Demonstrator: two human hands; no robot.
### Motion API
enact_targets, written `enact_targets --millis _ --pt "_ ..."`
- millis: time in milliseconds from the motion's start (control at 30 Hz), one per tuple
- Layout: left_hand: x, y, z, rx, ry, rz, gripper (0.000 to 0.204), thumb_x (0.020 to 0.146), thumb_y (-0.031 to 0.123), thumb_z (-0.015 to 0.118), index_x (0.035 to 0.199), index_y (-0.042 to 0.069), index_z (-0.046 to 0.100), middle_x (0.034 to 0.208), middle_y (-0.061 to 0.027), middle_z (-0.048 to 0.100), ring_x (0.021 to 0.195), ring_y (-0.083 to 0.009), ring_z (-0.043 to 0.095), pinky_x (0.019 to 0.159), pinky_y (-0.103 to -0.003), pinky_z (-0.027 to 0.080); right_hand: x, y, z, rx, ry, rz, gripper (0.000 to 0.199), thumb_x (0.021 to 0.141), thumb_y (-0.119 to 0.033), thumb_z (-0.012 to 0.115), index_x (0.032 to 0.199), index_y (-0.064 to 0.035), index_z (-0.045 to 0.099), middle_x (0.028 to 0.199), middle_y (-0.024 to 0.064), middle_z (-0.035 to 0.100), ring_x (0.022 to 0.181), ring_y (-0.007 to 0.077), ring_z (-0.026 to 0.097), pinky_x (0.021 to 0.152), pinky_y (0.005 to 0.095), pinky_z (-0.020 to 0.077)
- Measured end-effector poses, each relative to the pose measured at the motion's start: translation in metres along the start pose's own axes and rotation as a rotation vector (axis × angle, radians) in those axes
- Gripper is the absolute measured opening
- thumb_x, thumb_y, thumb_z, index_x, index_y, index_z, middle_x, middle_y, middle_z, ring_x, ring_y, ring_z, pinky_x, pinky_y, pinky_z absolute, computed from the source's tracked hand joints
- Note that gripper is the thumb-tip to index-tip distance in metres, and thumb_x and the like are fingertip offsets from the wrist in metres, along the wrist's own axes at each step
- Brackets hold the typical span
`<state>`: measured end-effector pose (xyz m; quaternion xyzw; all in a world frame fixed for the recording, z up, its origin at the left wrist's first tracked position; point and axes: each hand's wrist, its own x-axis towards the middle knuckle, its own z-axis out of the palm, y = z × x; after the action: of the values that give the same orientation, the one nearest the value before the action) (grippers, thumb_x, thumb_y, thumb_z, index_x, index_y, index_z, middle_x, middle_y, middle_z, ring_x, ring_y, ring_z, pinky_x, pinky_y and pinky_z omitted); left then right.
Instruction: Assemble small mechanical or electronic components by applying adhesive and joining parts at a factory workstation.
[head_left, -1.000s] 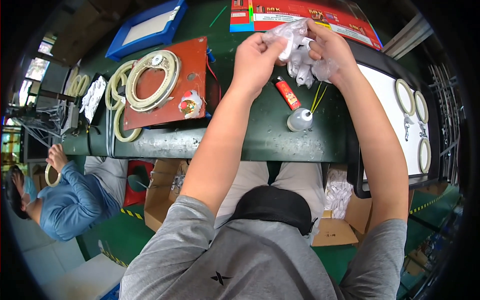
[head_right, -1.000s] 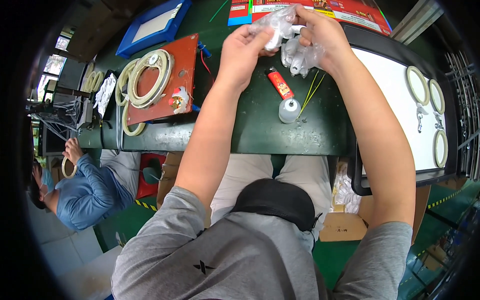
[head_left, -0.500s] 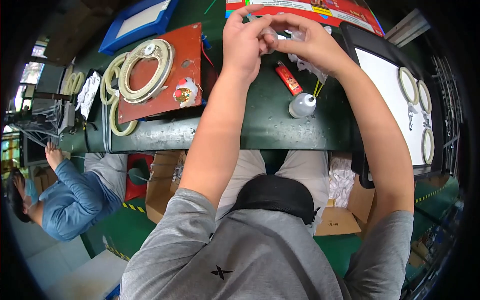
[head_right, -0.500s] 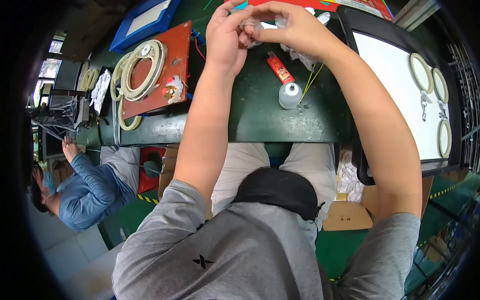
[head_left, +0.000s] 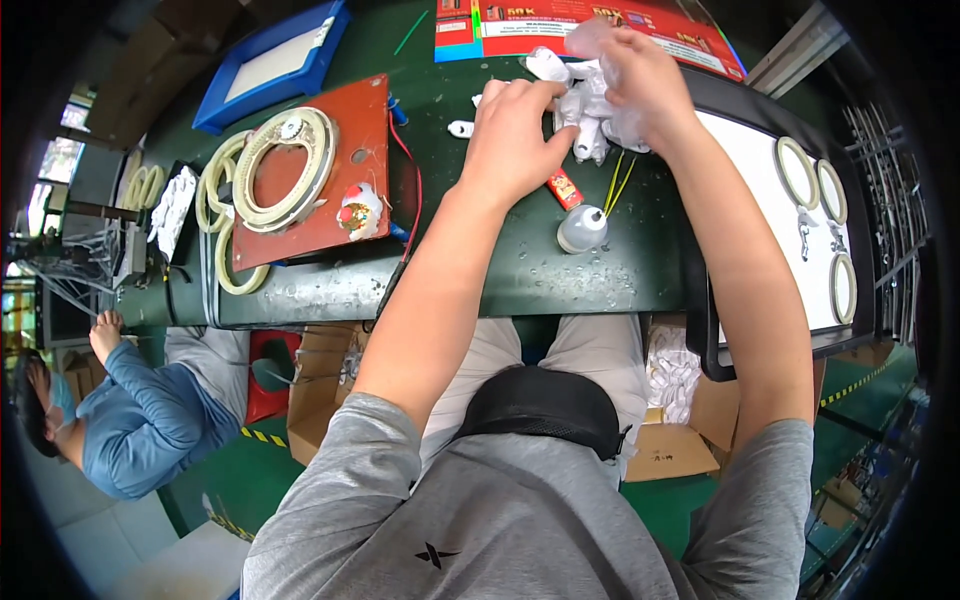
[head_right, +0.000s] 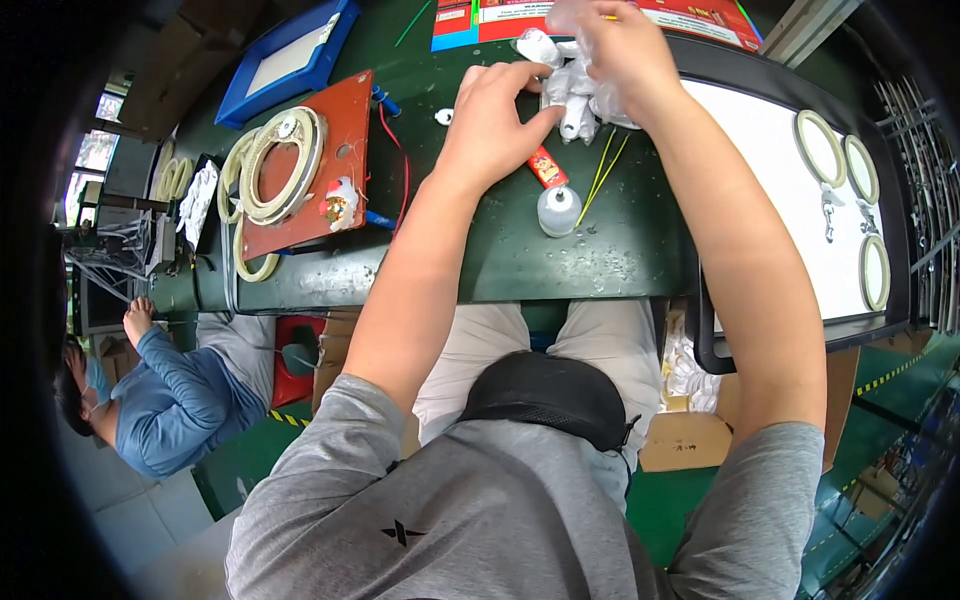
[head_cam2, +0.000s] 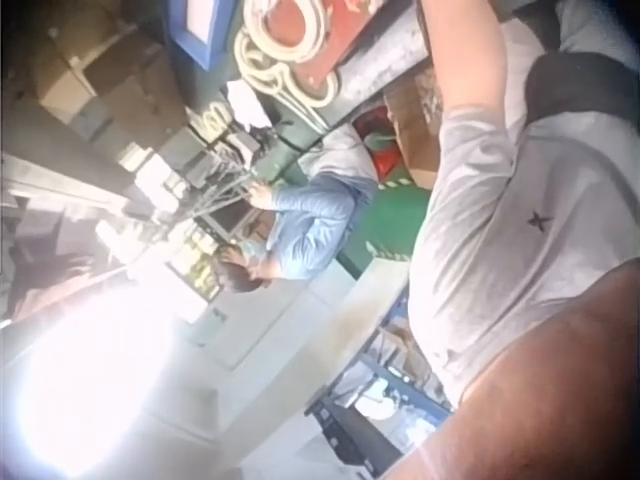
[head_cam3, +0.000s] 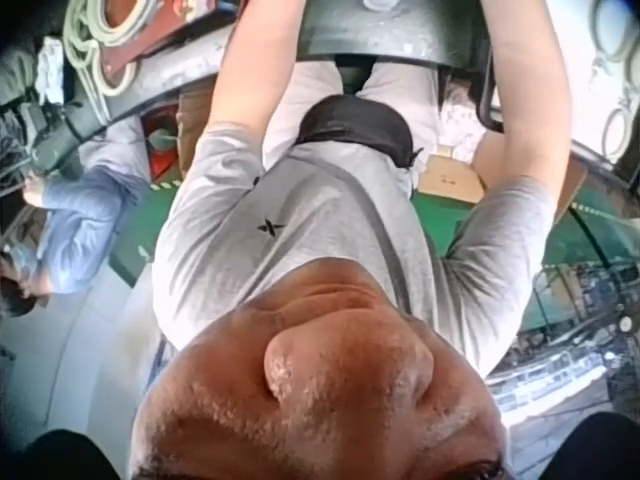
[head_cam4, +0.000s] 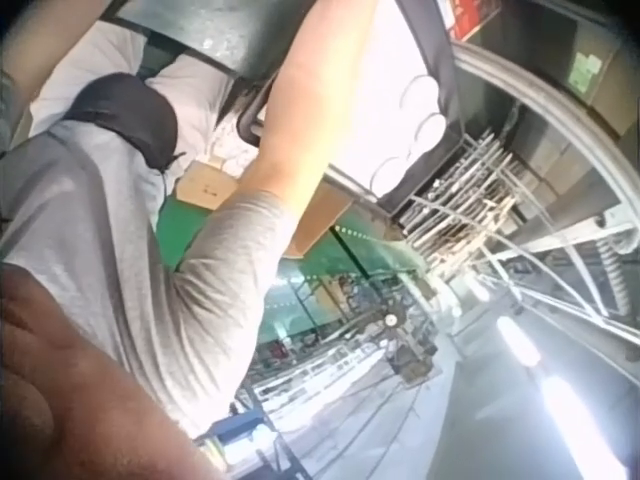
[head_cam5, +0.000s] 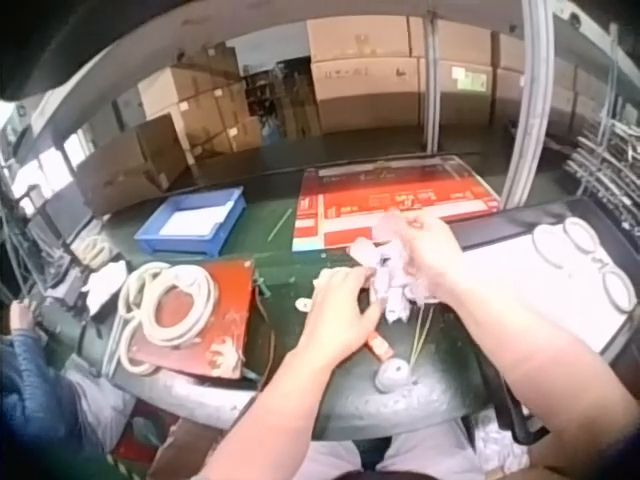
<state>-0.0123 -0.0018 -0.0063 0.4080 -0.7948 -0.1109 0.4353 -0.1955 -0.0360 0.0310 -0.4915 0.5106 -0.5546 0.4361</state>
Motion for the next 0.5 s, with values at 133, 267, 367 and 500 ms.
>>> enact_targets --millis 133,267,367,500 --pt "-0.004 0.003 0.001 0.073 -0.086 -0.053 0.037 0.074 0.015 0.074 0.108 0.007 0.068 0.092 -0.0074 0.069 0.094 -0.0293 0.056 0.091 -0.039 0.046 -0.006 0.012 0.005 -0.599 -0.097 -0.11 0.04 0.091 -0.037 0.066 0.112 -0.0027 0.067 0.096 0.0097 0.069 0.081 0.0168 0.063 0.073 0.0311 0.05" --pt "-0.003 0.0 0.001 -0.091 -0.091 -0.142 0.031 0.071 0.01 0.071 0.101 0.003 0.068 0.084 -0.0114 0.068 0.082 -0.031 0.06 0.08 -0.041 0.049 -0.011 0.012 0.007 -0.858 -0.11 -0.127 0.049 0.089 -0.048 0.067 0.11 -0.0036 0.069 0.093 0.0088 0.069 0.082 0.0173 0.062 0.074 0.0316 0.0498" --pt "0.004 -0.002 -0.001 -0.231 0.077 -0.225 0.03 0.073 0.01 0.072 0.102 0.003 0.068 0.082 -0.0109 0.067 0.075 -0.0262 0.061 0.072 -0.036 0.051 -0.013 0.005 0.01 -0.651 -0.122 -0.057 0.05 0.09 -0.05 0.066 0.113 -0.0058 0.068 0.087 0.0036 0.064 0.073 0.014 0.057 0.066 0.0293 0.0459" --pt "0.012 -0.005 -0.006 -0.889 0.323 -0.403 0.013 0.093 0.006 0.065 0.103 -0.003 0.065 0.089 -0.0058 0.067 0.074 -0.011 0.063 0.068 -0.025 0.051 -0.016 -0.008 0.013 -0.122 -0.24 0.202 0.045 0.095 -0.044 0.064 0.119 -0.0061 0.065 0.075 -0.0046 0.05 0.06 0.0056 0.042 0.053 0.023 0.0339"
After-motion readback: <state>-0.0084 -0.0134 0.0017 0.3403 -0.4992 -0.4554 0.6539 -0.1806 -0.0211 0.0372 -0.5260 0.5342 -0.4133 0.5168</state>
